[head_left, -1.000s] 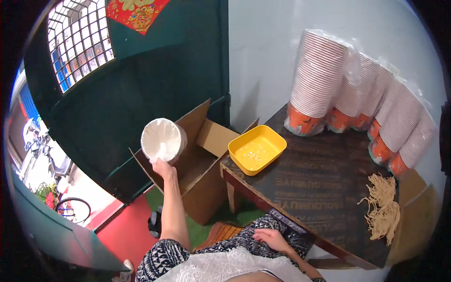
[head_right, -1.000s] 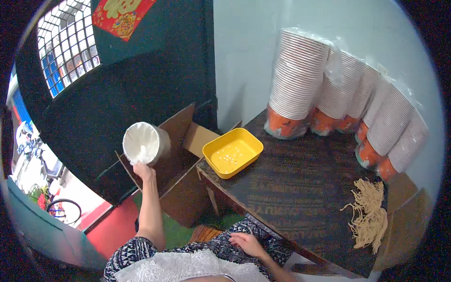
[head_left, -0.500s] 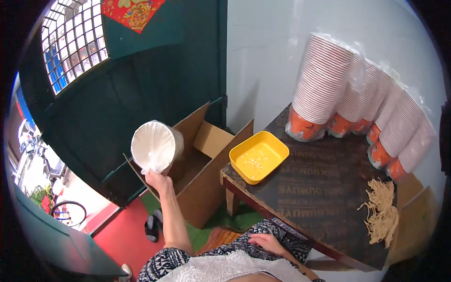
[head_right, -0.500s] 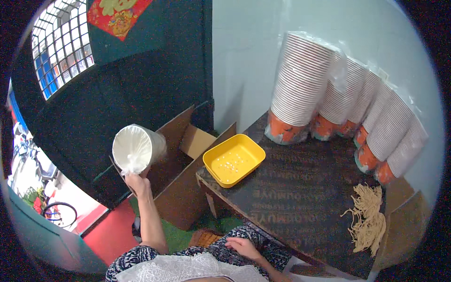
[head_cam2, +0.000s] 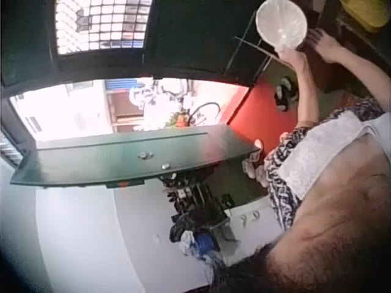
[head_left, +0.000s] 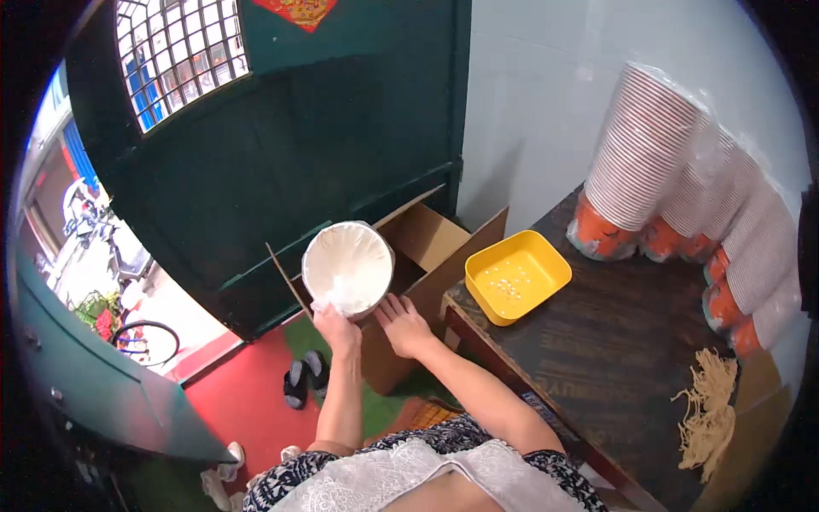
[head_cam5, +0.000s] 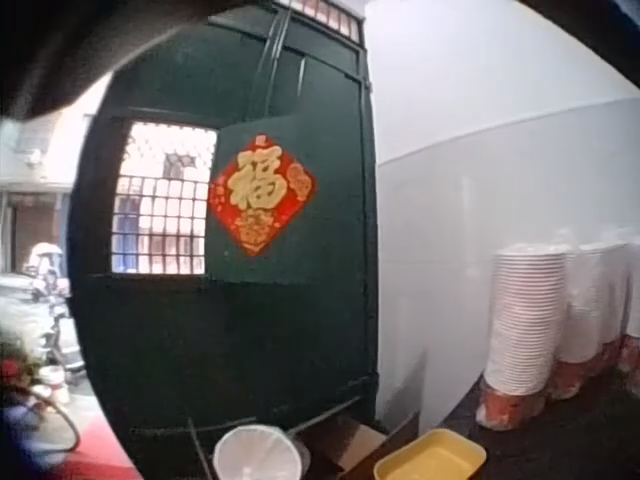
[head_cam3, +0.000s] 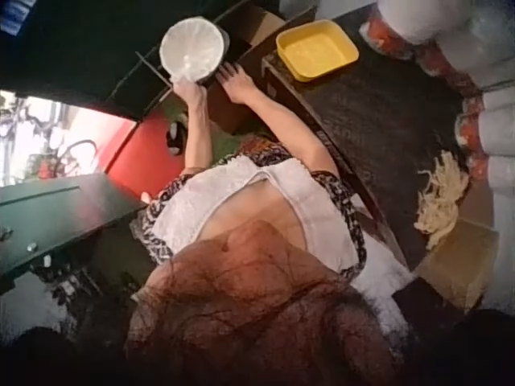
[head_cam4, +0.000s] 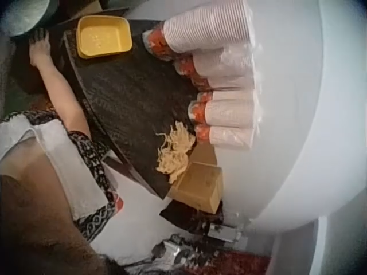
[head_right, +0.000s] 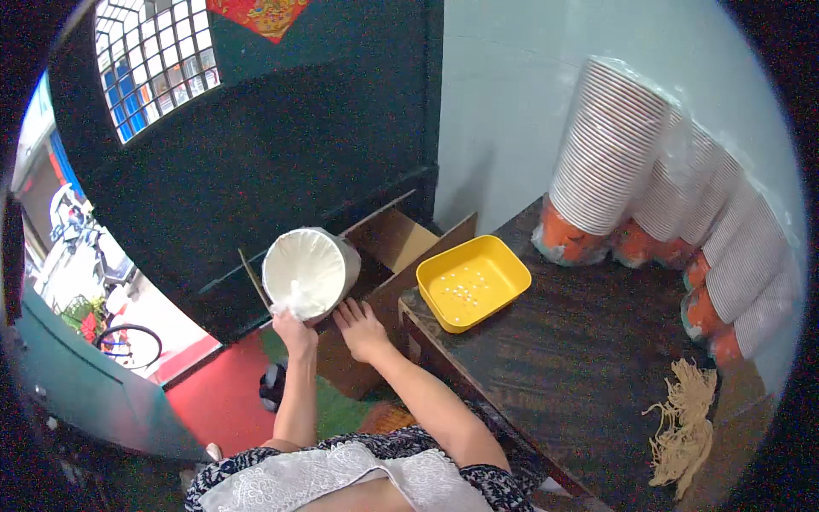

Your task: Organize and package stacks of paper buckets into plastic bags and secure them with rubber bands.

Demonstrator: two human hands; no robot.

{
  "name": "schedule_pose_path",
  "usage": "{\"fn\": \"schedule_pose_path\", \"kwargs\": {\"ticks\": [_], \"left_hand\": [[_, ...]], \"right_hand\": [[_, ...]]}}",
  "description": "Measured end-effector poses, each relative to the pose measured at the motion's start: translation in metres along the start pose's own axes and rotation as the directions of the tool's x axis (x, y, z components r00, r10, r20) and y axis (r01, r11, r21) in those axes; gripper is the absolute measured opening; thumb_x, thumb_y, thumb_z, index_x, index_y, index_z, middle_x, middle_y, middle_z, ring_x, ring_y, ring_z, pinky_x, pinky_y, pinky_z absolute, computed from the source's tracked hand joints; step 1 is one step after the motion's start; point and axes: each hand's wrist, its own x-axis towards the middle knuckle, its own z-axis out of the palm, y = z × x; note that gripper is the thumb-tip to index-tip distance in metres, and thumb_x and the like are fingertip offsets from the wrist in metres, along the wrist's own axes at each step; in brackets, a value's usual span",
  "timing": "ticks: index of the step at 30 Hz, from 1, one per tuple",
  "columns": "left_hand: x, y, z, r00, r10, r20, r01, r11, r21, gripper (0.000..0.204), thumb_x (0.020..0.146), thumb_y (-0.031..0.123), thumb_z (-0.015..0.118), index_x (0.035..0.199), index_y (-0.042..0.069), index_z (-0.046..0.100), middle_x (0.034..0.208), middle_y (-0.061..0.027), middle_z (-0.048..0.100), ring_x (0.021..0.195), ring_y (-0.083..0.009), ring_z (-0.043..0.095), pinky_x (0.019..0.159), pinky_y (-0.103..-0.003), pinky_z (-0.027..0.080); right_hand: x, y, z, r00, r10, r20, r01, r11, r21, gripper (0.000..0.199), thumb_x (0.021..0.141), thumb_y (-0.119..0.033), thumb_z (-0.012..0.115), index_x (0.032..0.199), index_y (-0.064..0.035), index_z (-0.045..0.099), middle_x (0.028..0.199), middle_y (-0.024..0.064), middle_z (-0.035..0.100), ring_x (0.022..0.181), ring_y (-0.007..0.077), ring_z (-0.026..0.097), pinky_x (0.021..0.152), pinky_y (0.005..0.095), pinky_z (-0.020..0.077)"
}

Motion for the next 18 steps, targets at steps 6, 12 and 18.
{"fn": "schedule_pose_path", "kwargs": {"ticks": [6, 12, 18], "left_hand": [[0.009, 0.015, -0.006, 0.993, 0.095, -0.075, -0.095, 0.996, 0.003, 0.031, 0.092, 0.008, 0.05, 0.12, -0.004, 0.053, 0.112, -0.0145, 0.064, 0.096, -0.027, 0.067, 0.078, -0.04, 0.059], [0.043, 0.015, 0.013, 0.982, 0.168, -0.088, -0.179, 0.974, -0.135, 0.038, 0.091, 0.008, 0.047, 0.128, -0.002, 0.048, 0.12, -0.0173, 0.06, 0.102, -0.0327, 0.065, 0.078, -0.049, 0.06], [0.086, -0.017, 0.027, 0.966, 0.224, -0.127, -0.238, 0.965, -0.112, 0.037, 0.087, -0.003, 0.046, 0.124, -0.004, 0.05, 0.119, -0.015, 0.059, 0.1, -0.03, 0.065, 0.081, -0.043, 0.059]], "right_hand": [[0.0, -0.008, 0.008, 0.995, 0.057, 0.082, -0.058, 0.998, 0.009, 0.042, 0.083, -0.011, 0.053, 0.125, -0.0055, 0.053, 0.131, 0.0143, 0.051, 0.131, 0.0334, 0.04, 0.1, 0.0497, 0.0416], [-0.018, -0.008, 0.017, 0.988, 0.118, -0.097, -0.101, 0.981, 0.164, 0.013, 0.082, -0.008, 0.054, 0.094, -0.0066, 0.056, 0.1, 0.0127, 0.058, 0.102, 0.033, 0.053, 0.082, 0.0418, 0.0515], [-0.045, -0.012, 0.02, 0.982, 0.111, -0.153, -0.09, 0.987, 0.135, 0.009, 0.081, -0.008, 0.055, 0.09, -0.007, 0.058, 0.094, 0.0107, 0.057, 0.094, 0.0314, 0.055, 0.078, 0.042, 0.0521]]}}
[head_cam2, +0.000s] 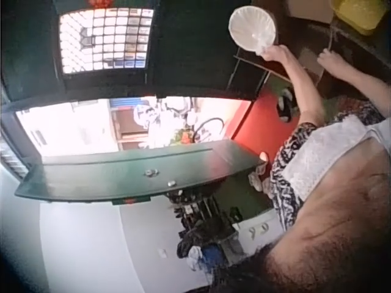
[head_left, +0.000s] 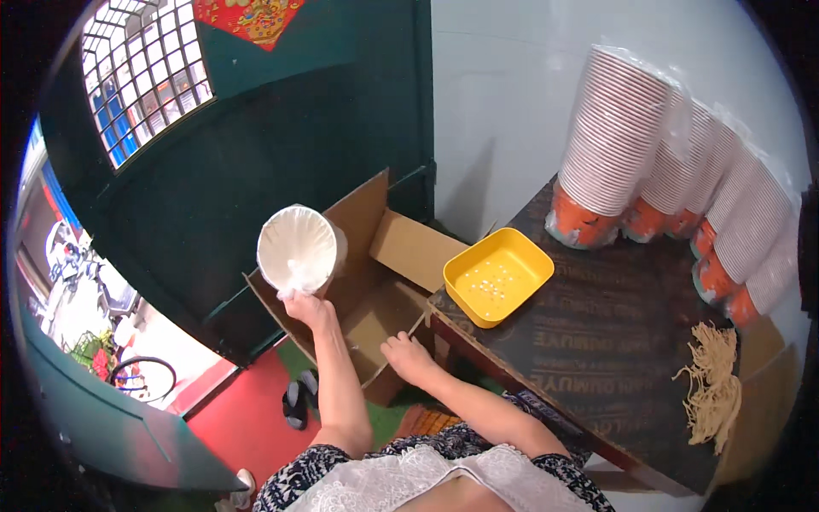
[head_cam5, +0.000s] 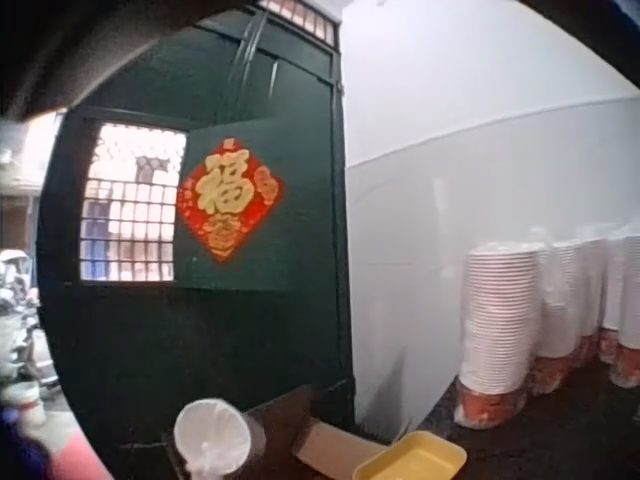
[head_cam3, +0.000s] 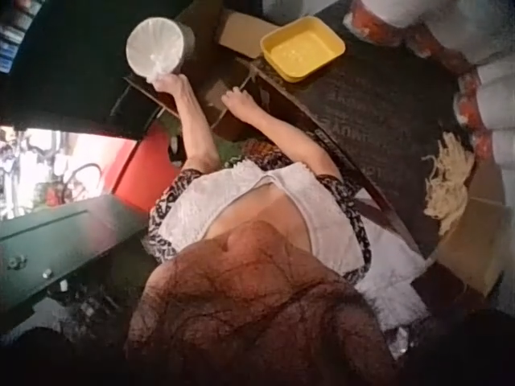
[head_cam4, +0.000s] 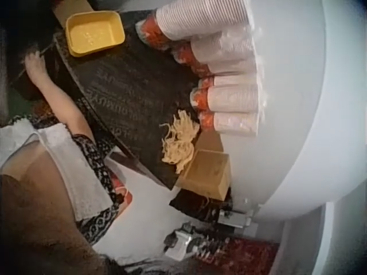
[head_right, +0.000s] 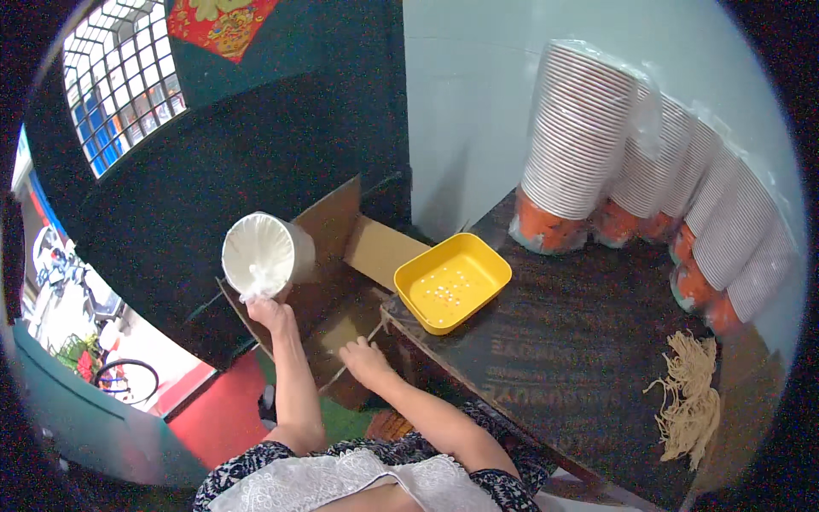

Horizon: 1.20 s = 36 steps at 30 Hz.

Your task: Organize and package stacks of paper buckets into plastic bags and secure them with rubber bands.

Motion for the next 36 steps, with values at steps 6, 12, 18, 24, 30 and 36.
{"fn": "schedule_pose_path", "kwargs": {"ticks": [6, 12, 18, 24, 30, 36], "left_hand": [[0.054, -0.014, 0.05, 0.985, 0.067, -0.159, -0.067, 0.998, 0.006, 0.036, 0.09, 0.002, 0.049, 0.125, 0.0, 0.053, 0.12, -0.0105, 0.06, 0.101, -0.0281, 0.065, 0.077, -0.038, 0.058], [0.13, -0.048, 0.03, 0.981, 0.133, -0.142, -0.12, 0.988, 0.099, 0.036, 0.088, 0.002, 0.051, 0.124, -0.001, 0.055, 0.121, -0.0099, 0.06, 0.102, -0.0232, 0.062, 0.086, -0.035, 0.053], [0.182, -0.058, 0.008, 0.978, 0.09, -0.186, -0.075, 0.993, 0.089, 0.033, 0.095, 0.023, 0.046, 0.116, 0.001, 0.059, 0.11, -0.0117, 0.063, 0.087, -0.0303, 0.067, 0.059, -0.046, 0.059], [0.196, -0.022, -0.006, 0.965, -0.176, -0.194, 0.178, 0.984, -0.005, 0.035, 0.092, 0.019, 0.05, 0.121, 0.0, 0.056, 0.115, -0.0161, 0.063, 0.088, -0.0378, 0.067, 0.059, -0.052, 0.06], [0.152, -0.013, -0.022, 0.984, -0.144, 0.107, 0.136, 0.988, 0.079, 0.036, 0.097, 0.024, 0.045, 0.126, 0.004, 0.054, 0.117, -0.014, 0.063, 0.098, -0.0329, 0.066, 0.067, -0.048, 0.059], [0.055, -0.061, -0.043, 0.942, -0.286, -0.175, 0.321, 0.922, 0.216, 0.03, 0.092, 0.015, 0.048, 0.12, 0.009, 0.058, 0.109, -0.0084, 0.065, 0.086, -0.0259, 0.068, 0.054, -0.039, 0.057]], "right_hand": [[-0.025, 0.022, 0.006, 0.997, -0.078, 0.024, 0.076, 0.995, 0.068, 0.004, 0.077, -0.009, 0.057, 0.075, -0.0068, 0.06, 0.089, 0.0092, 0.058, 0.092, 0.0305, 0.055, 0.071, 0.0396, 0.0529], [-0.037, 0.018, 0.014, 0.993, -0.115, 0.017, 0.113, 0.99, 0.082, 0.005, 0.075, -0.01, 0.058, 0.073, -0.0056, 0.06, 0.084, 0.0091, 0.059, 0.09, 0.0303, 0.055, 0.073, 0.0387, 0.0528], [-0.044, 0.008, 0.009, 0.991, -0.104, -0.087, 0.111, 0.99, 0.082, 0.008, 0.074, -0.008, 0.057, 0.074, -0.0043, 0.064, 0.085, 0.0098, 0.061, 0.096, 0.0296, 0.056, 0.079, 0.0373, 0.0532], [-0.044, 0.013, 0.024, 0.99, -0.078, -0.116, 0.088, 0.992, 0.091, 0.008, 0.074, -0.007, 0.056, 0.073, -0.0045, 0.062, 0.085, 0.0097, 0.06, 0.095, 0.0297, 0.055, 0.079, 0.0388, 0.0523], [-0.04, 0.006, 0.015, 0.998, -0.054, -0.035, 0.057, 0.995, 0.088, 0.009, 0.078, -0.009, 0.056, 0.08, -0.003, 0.062, 0.092, 0.0123, 0.061, 0.098, 0.0316, 0.056, 0.085, 0.0392, 0.0506], [-0.05, -0.002, -0.012, 0.998, 0.003, -0.061, 0.003, 0.995, 0.098, 0.03, 0.084, -0.009, 0.053, 0.112, 0.0016, 0.059, 0.142, 0.0241, 0.037, 0.132, 0.04, 0.038, 0.1, 0.0432, 0.0456]]}}
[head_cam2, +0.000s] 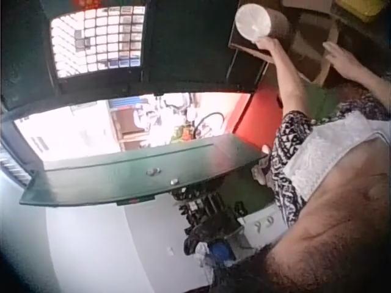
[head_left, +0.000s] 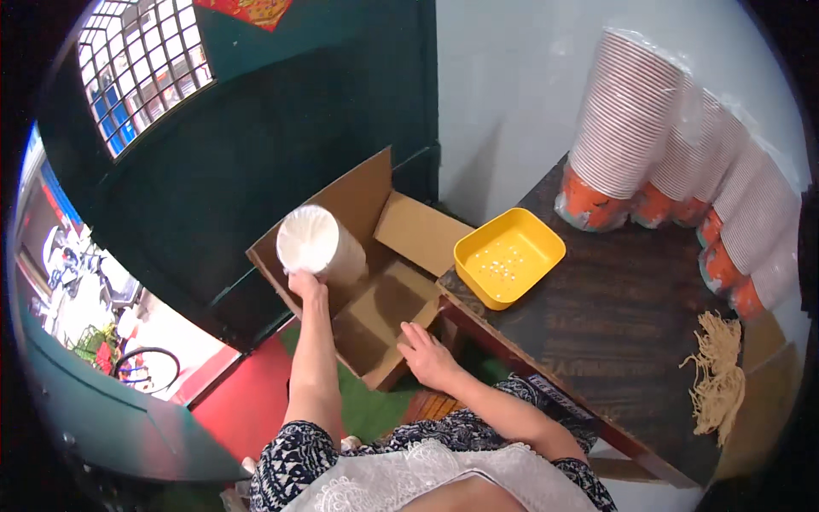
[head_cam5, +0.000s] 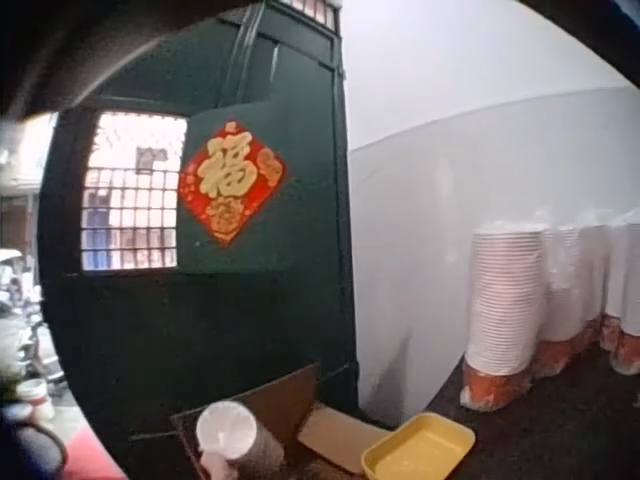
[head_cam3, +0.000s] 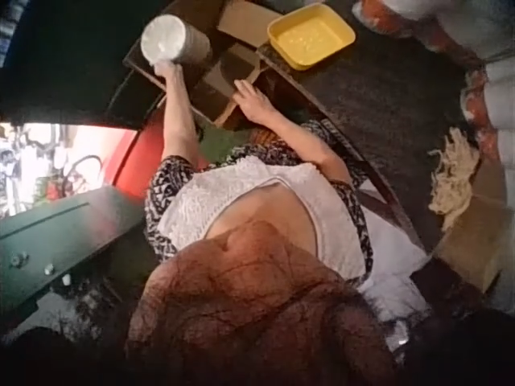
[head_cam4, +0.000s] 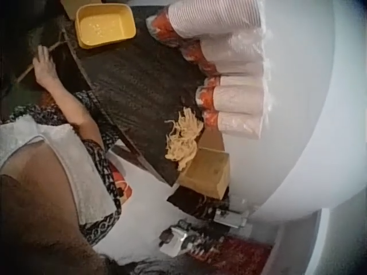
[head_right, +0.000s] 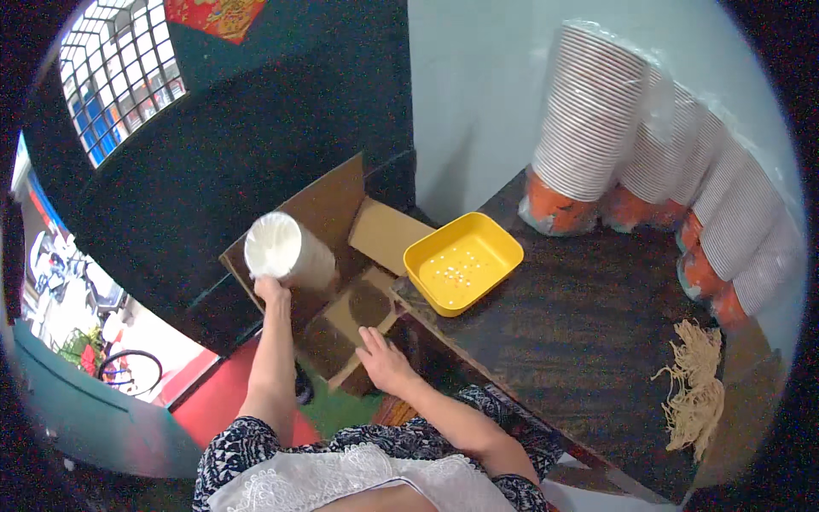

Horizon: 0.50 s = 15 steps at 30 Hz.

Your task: Organize and package stacks of paper buckets into plastic bags and secure them with rubber bands.

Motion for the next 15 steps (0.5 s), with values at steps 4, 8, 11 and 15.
{"fn": "schedule_pose_path", "kwargs": {"ticks": [4, 8, 11, 15], "left_hand": [[0.006, -0.056, -0.041, 0.999, 0.011, -0.042, -0.005, 0.99, 0.14, 0.039, 0.086, -0.001, 0.044, 0.123, 0.002, 0.057, 0.113, -0.0119, 0.063, 0.093, -0.0276, 0.067, 0.066, -0.045, 0.058], [-0.026, -0.105, -0.012, 0.981, -0.128, -0.149, 0.177, 0.904, 0.389, 0.039, 0.085, -0.002, 0.042, 0.12, -0.005, 0.058, 0.11, -0.0181, 0.063, 0.093, -0.0336, 0.066, 0.064, -0.051, 0.056], [0.049, -0.12, -0.094, 0.884, -0.104, -0.457, 0.393, 0.696, 0.601, 0.03, 0.085, 0.006, 0.05, 0.108, -0.006, 0.065, 0.105, -0.0151, 0.067, 0.089, -0.0271, 0.067, 0.072, -0.041, 0.057], [0.091, -0.083, -0.189, 0.873, -0.167, -0.457, 0.423, 0.726, 0.542, 0.043, 0.088, 0.028, 0.052, 0.115, -0.004, 0.063, 0.111, -0.0162, 0.065, 0.103, -0.0265, 0.062, 0.085, -0.041, 0.052]], "right_hand": [[-0.021, -0.01, -0.039, 0.998, 0.018, -0.058, -0.008, 0.985, 0.175, 0.027, 0.083, -0.006, 0.058, 0.109, 0.002, 0.061, 0.139, 0.0252, 0.04, 0.129, 0.0406, 0.04, 0.104, 0.0437, 0.0415], [-0.071, 0.009, -0.072, 0.981, 0.18, -0.072, -0.16, 0.961, 0.225, 0.023, 0.088, -0.009, 0.055, 0.107, 0.0014, 0.062, 0.136, 0.0225, 0.046, 0.117, 0.0407, 0.051, 0.092, 0.0441, 0.0488], [-0.093, -0.001, -0.08, 0.988, 0.15, 0.02, -0.149, 0.938, 0.312, 0.023, 0.087, -0.01, 0.056, 0.107, 0.0003, 0.064, 0.128, 0.0209, 0.054, 0.111, 0.038, 0.056, 0.091, 0.0427, 0.0495], [-0.117, -0.016, -0.09, 0.989, 0.14, 0.046, -0.148, 0.927, 0.346, 0.023, 0.086, -0.009, 0.057, 0.106, -0.0012, 0.064, 0.113, 0.0162, 0.064, 0.104, 0.0332, 0.062, 0.088, 0.0411, 0.0509]]}}
